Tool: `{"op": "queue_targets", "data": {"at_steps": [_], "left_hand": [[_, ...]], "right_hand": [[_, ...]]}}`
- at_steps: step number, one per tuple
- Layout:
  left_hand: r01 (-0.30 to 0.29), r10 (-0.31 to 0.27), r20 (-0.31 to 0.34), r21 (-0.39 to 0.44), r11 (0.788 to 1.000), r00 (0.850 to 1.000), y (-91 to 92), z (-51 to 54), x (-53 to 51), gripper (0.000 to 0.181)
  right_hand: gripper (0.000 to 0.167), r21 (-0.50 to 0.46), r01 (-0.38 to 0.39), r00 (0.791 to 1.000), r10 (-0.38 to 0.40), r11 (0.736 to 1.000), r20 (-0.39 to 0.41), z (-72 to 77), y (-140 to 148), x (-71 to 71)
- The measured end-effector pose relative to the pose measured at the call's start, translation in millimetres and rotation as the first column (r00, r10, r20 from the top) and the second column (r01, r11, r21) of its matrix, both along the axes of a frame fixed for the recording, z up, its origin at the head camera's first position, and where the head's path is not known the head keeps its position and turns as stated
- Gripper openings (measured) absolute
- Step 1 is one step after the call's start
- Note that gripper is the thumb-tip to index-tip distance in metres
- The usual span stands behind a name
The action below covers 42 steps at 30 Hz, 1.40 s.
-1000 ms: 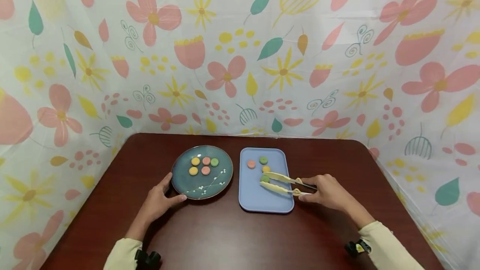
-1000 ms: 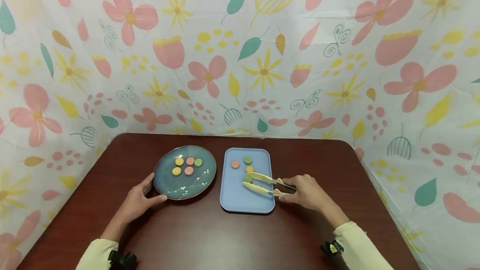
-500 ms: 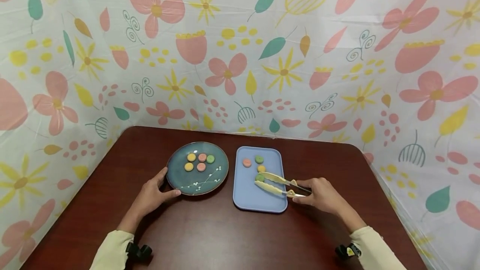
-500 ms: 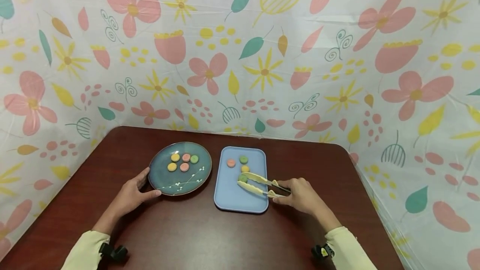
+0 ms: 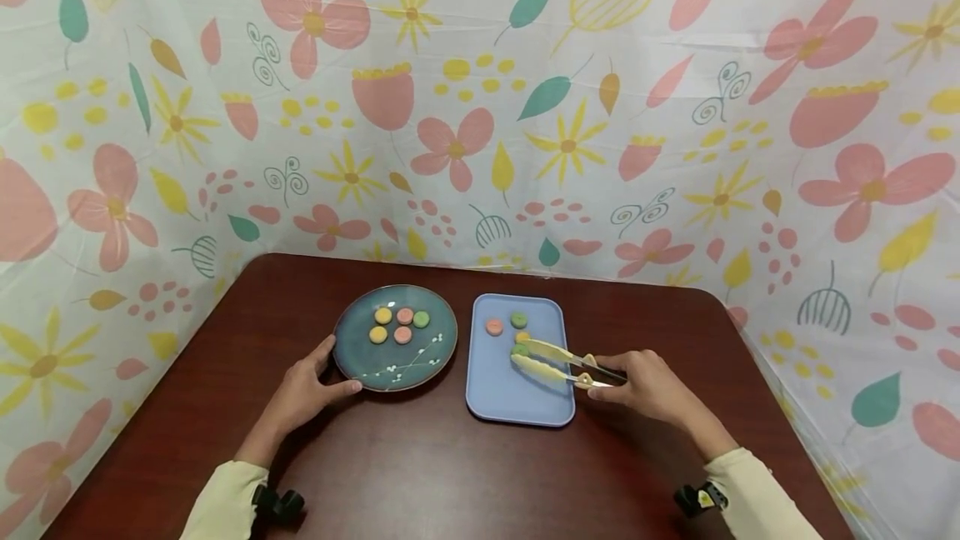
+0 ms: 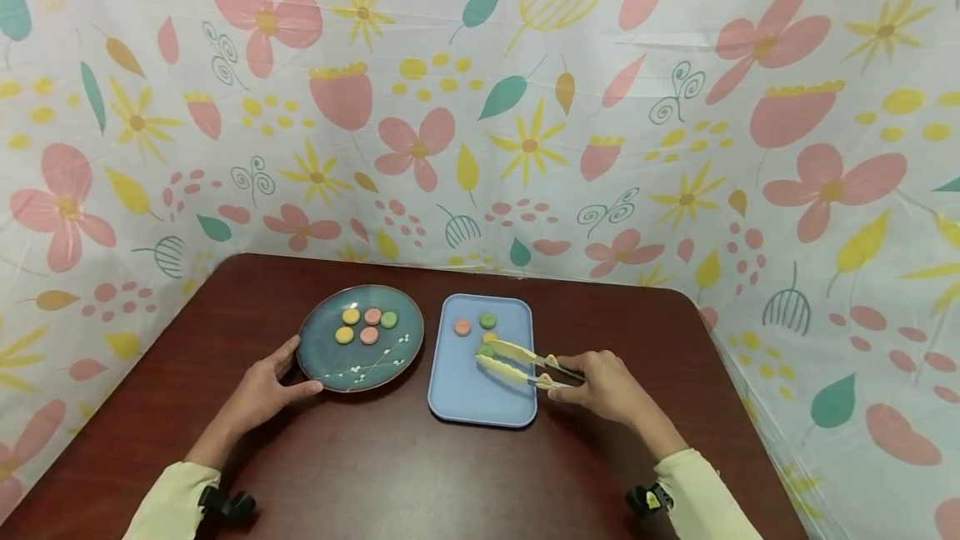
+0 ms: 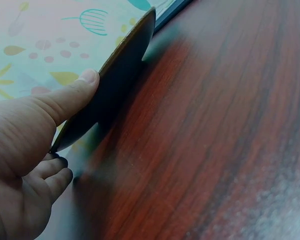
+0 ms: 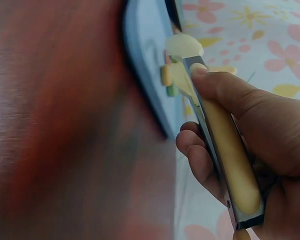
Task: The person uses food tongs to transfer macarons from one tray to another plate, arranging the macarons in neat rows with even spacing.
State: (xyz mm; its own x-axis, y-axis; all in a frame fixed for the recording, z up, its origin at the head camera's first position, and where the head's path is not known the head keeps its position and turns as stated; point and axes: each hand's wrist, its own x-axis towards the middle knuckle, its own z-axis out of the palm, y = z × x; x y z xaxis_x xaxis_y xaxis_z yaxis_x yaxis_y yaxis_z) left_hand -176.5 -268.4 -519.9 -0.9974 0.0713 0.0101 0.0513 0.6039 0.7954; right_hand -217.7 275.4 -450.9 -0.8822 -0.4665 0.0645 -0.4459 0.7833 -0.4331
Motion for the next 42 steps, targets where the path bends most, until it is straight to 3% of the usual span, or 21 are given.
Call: {"op": "queue_targets", "data": {"at_steps": [9, 19, 26, 32, 39, 42], "left_hand": [[-0.004, 0.004, 0.031, 0.018, 1.000, 1.000, 1.4, 1.4, -1.3, 0.115], [0.011, -0.012, 0.035, 0.029, 1.000, 0.999, 9.5, 0.3, -10.1, 0.114], [0.000, -0.001, 0.052, 0.025, 1.000, 0.999, 0.2, 0.7, -4.1, 0.115], [-0.014, 0.012, 0.061, 0.027, 1.000, 0.998, -1.5, 2.3, -7.8, 0.116], [-0.015, 0.014, 0.096, 0.000, 1.000, 0.995, -1.7, 5.6, -4.5, 0.118], [0.003, -0.002, 0.088, -0.016, 1.000, 0.996, -0.6, 8.0, -7.2, 0.118]], "right_hand": [[0.055, -0.018, -0.044, 0.999, 0.044, 0.999, 0.003, 31.9, -26, -22.0], [0.056, 0.004, -0.131, 0.991, 0.131, 0.991, -0.026, 50.2, -64, -43.2], [0.055, 0.037, -0.230, 0.973, 0.230, 0.973, -0.021, 43.5, -102, -59.6], [0.052, 0.048, -0.294, 0.955, 0.296, 0.955, -0.032, 38.8, -125, -72.9], [0.046, 0.020, -0.360, 0.932, 0.361, 0.933, -0.032, 30.8, -138, -68.5], [0.048, 0.009, -0.345, 0.938, 0.346, 0.938, -0.018, 28.9, -139, -65.6]]}}
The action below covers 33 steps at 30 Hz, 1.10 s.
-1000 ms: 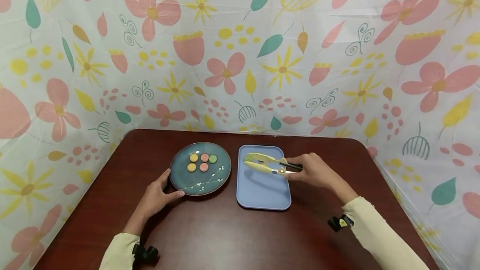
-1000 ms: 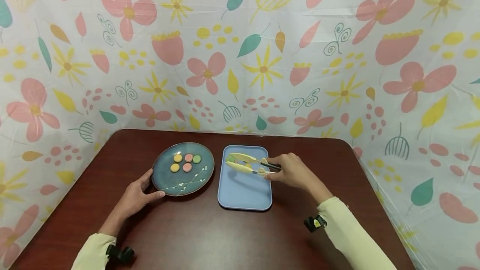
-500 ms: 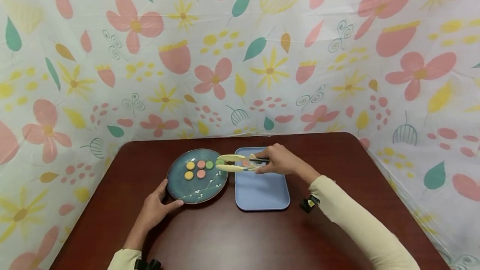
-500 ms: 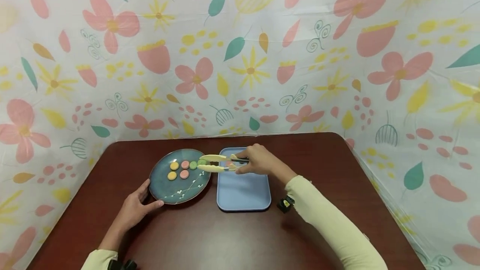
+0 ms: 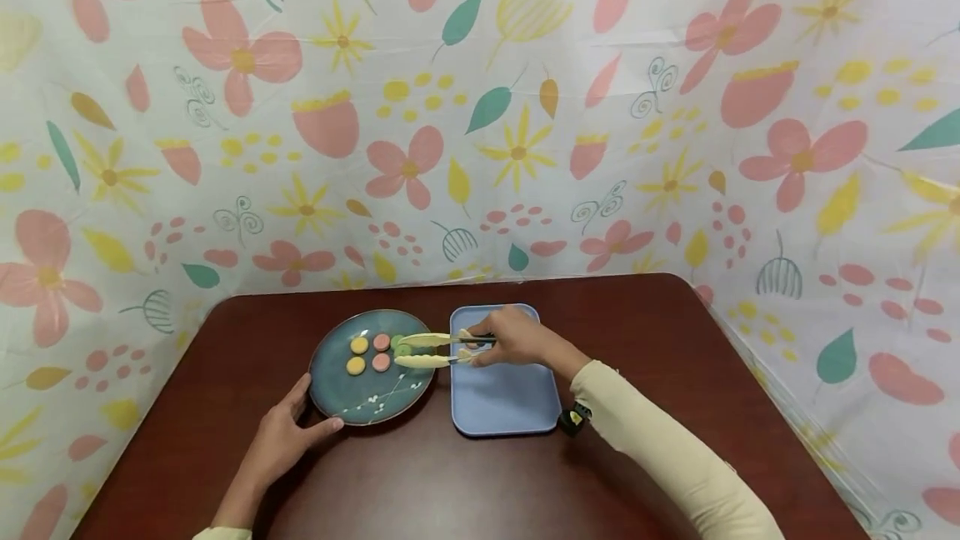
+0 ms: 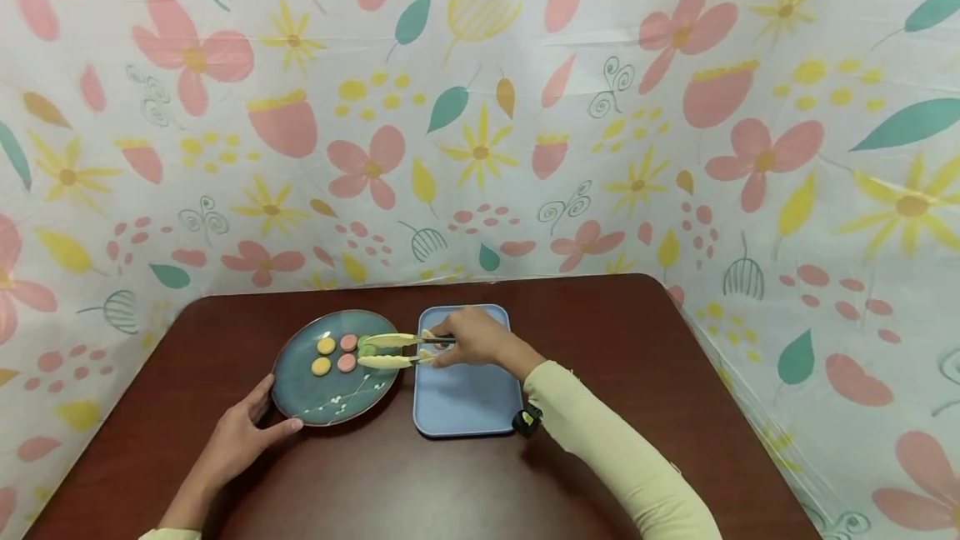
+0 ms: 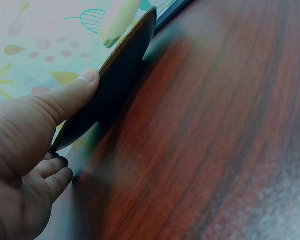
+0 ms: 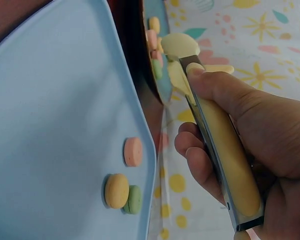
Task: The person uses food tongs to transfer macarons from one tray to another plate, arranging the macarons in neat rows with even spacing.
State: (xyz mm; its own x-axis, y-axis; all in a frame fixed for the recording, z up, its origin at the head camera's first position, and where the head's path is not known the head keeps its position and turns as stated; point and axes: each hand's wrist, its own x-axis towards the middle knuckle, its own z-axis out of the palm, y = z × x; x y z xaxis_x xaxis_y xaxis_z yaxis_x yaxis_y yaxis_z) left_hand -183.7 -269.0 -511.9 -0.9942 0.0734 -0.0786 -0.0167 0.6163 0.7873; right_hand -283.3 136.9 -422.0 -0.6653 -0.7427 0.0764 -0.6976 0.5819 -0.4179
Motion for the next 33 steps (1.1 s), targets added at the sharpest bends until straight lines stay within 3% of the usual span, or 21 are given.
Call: {"op": "queue_targets", "data": {"at_steps": [5, 10, 18, 25, 33], "left_hand": [[0.037, -0.037, -0.067, 0.007, 0.999, 0.997, -0.8, 4.7, -7.3, 0.116], [0.045, -0.046, -0.109, -0.011, 0.999, 0.993, 0.4, 6.5, -13.3, 0.116], [0.032, -0.033, -0.131, -0.012, 0.999, 0.991, 1.6, 5.4, -8.8, 0.114], [0.019, -0.018, -0.101, 0.007, 1.000, 0.995, -0.2, 0.4, -2.4, 0.114], [0.002, -0.001, -0.100, 0.016, 1.000, 0.995, -0.2, -7.8, 5.5, 0.114]], "right_hand": [[0.049, 0.007, 0.066, 0.998, -0.065, 0.998, -0.005, 2.6, -3, -0.8], [0.045, 0.026, 0.064, 0.998, -0.063, 0.998, -0.024, 5.5, -4, -6.3], [0.043, 0.050, 0.057, 0.997, -0.055, 0.997, -0.045, 2.5, -8, -8.3], [0.025, 0.030, 0.027, 0.998, -0.025, 0.999, -0.058, 2.5, -11, -5.1], [0.055, 0.022, 0.093, 0.995, -0.092, 0.995, -0.032, 17.6, 12, 2.5]]}}
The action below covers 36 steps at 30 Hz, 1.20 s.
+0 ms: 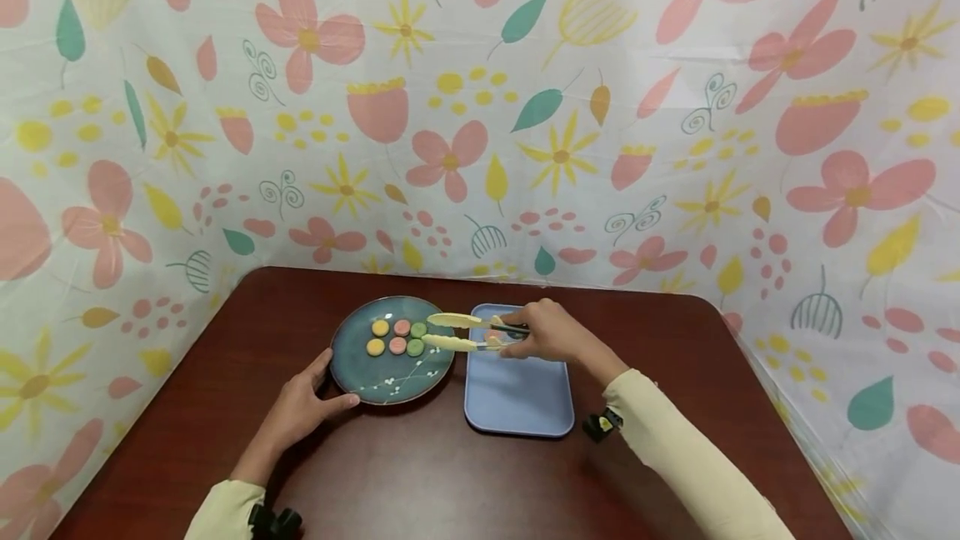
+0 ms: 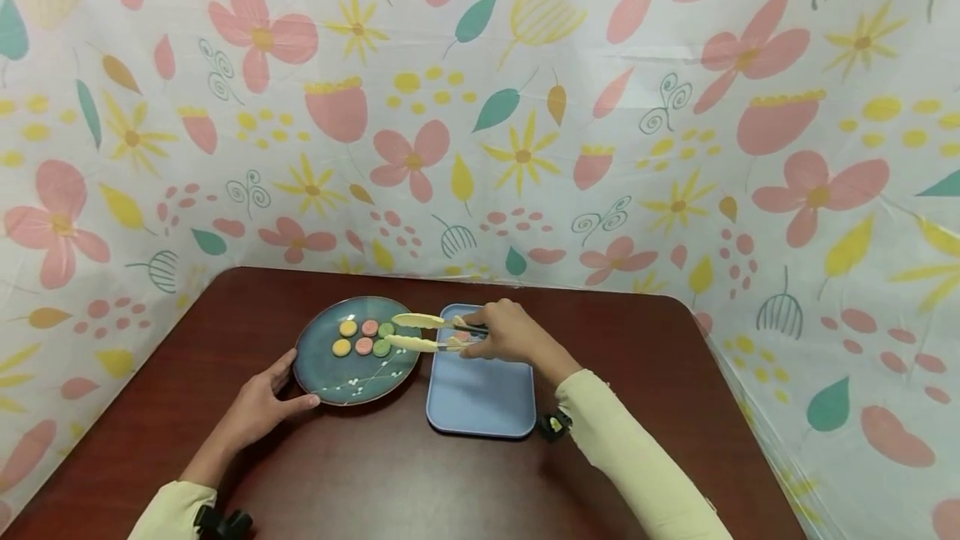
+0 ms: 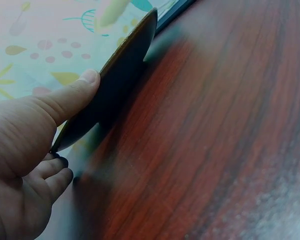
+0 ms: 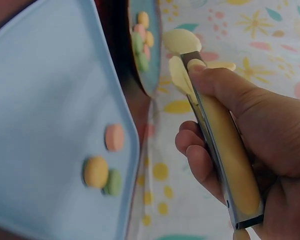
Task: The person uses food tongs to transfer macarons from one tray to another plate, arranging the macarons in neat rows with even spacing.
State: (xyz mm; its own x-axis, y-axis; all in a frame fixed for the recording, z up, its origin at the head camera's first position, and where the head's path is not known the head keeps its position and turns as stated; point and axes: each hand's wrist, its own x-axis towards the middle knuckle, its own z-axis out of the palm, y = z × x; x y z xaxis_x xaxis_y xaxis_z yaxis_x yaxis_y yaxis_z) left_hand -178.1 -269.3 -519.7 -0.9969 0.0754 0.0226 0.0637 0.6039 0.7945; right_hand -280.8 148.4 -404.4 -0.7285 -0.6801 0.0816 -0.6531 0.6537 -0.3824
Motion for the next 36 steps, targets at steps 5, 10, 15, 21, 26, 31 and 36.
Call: {"op": "queue_targets", "data": {"at_steps": [5, 10, 15, 21, 26, 31, 36], "left_hand": [[0.002, -0.002, 0.009, 0.005, 1.000, 1.000, -1.7, -2.0, 1.9, 0.114], [0.003, -0.003, 0.009, 0.008, 1.000, 1.000, -2.8, -2.2, 1.9, 0.114], [0.004, -0.004, 0.014, 0.012, 1.000, 1.000, -1.8, -1.2, 2.5, 0.114], [0.006, -0.006, 0.004, 0.003, 1.000, 1.000, -0.8, 0.9, 2.3, 0.113], [0.005, -0.005, -0.003, -0.008, 1.000, 1.000, 0.4, 1.6, 1.6, 0.112], [0.002, -0.002, -0.005, 0.000, 1.000, 1.000, 1.1, 1.0, 0.8, 0.111], [-0.003, 0.003, -0.003, 0.007, 1.000, 1.000, 2.2, -0.1, 0.0, 0.112]], "right_hand": [[0.060, -0.003, 0.082, 0.997, -0.082, 0.997, 0.008, 7.8, 29, 5.4], [0.063, 0.008, 0.153, 0.988, -0.153, 0.988, -0.021, 11.2, 62, 10.0], [0.061, 0.009, 0.203, 0.979, -0.204, 0.979, 0.003, 5.8, 90, 13.4], [0.060, 0.008, 0.233, 0.972, -0.233, 0.972, 0.023, -3.8, 109, 17.4], [0.059, 0.009, 0.255, 0.967, -0.255, 0.967, 0.026, -10.4, 118, 21.7], [0.055, 0.005, 0.265, 0.963, -0.265, 0.964, 0.041, -16.9, 125, 25.3], [0.057, 0.005, 0.277, 0.959, -0.277, 0.961, 0.054, -23.4, 131, 27.7]]}}
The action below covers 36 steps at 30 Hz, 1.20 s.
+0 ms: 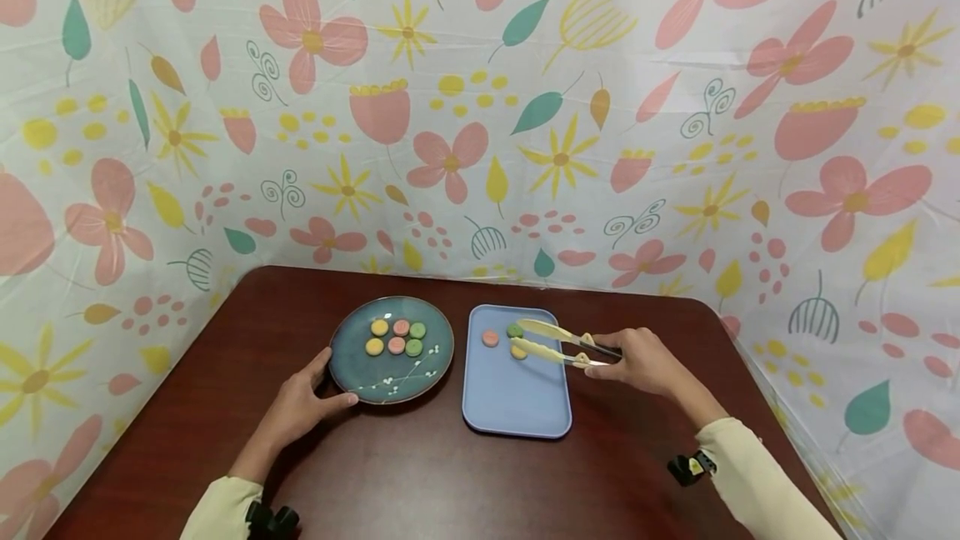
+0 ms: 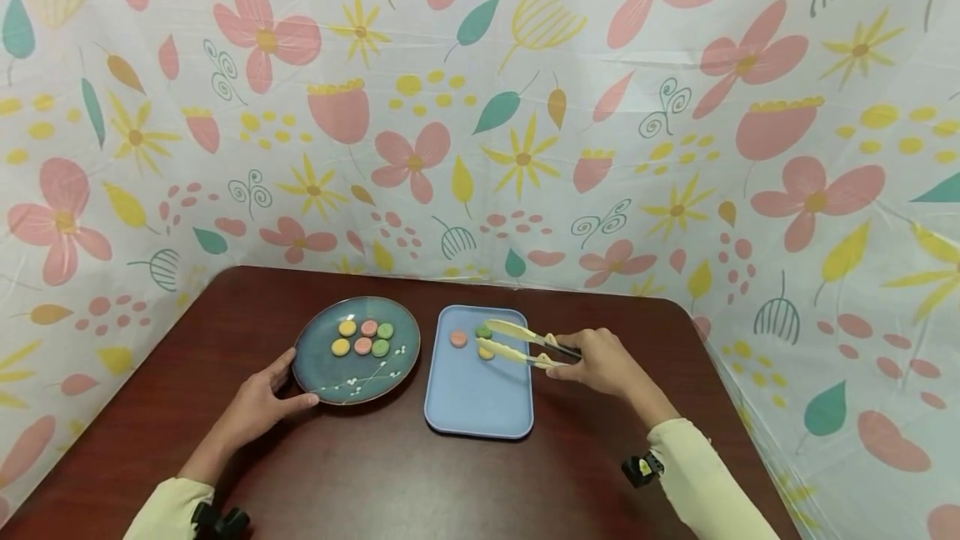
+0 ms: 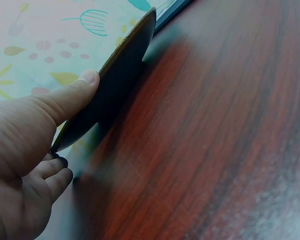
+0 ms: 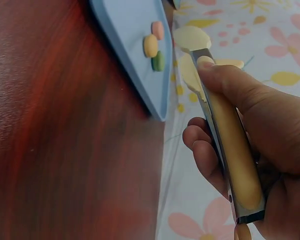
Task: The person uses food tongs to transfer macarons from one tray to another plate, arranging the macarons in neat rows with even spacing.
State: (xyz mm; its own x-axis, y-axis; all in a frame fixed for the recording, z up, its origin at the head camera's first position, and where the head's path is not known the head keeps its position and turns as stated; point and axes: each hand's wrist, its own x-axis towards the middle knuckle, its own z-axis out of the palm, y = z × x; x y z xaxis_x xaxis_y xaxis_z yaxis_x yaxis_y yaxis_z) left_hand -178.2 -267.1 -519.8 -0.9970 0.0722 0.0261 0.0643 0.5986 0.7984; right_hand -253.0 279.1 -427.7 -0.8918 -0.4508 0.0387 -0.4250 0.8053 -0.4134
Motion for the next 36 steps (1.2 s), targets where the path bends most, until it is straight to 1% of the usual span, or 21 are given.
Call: {"op": "queue_targets", "data": {"at_steps": [5, 12, 16, 25, 29, 36], "left_hand": [[0.003, -0.003, 0.002, 0.009, 1.000, 1.000, 0.3, -0.5, -0.8, 0.112], [0.009, -0.009, -0.013, 0.002, 1.000, 1.000, 3.7, 2.7, -1.2, 0.111], [0.010, -0.010, -0.010, 0.006, 1.000, 1.000, 4.6, 3.3, -1.3, 0.110], [0.017, -0.016, -0.016, 0.010, 1.000, 1.000, 5.3, 2.9, -3.2, 0.110], [0.020, -0.020, -0.020, 0.009, 1.000, 1.000, 5.9, 2.5, -3.0, 0.110], [0.007, -0.007, 0.000, -0.008, 1.000, 1.000, -0.8, 1.1, -0.3, 0.114]], "right_hand": [[0.056, -0.001, -0.003, 1.000, 0.003, 1.000, -0.008, -7.6, 5, 3.7], [0.055, -0.020, 0.027, 0.999, -0.026, 0.999, 0.019, -16.5, 8, 6.6], [0.053, -0.020, 0.015, 1.000, -0.014, 1.000, 0.021, -20.0, 9, 7.1], [0.058, -0.021, 0.027, 0.998, -0.026, 0.999, 0.049, -26.6, 10, 7.8], [0.056, -0.020, 0.033, 0.999, -0.032, 0.999, 0.042, -28.0, 11, 7.8], [0.054, -0.016, 0.002, 1.000, -0.002, 1.000, 0.014, -30.8, 3, 6.7]]}}
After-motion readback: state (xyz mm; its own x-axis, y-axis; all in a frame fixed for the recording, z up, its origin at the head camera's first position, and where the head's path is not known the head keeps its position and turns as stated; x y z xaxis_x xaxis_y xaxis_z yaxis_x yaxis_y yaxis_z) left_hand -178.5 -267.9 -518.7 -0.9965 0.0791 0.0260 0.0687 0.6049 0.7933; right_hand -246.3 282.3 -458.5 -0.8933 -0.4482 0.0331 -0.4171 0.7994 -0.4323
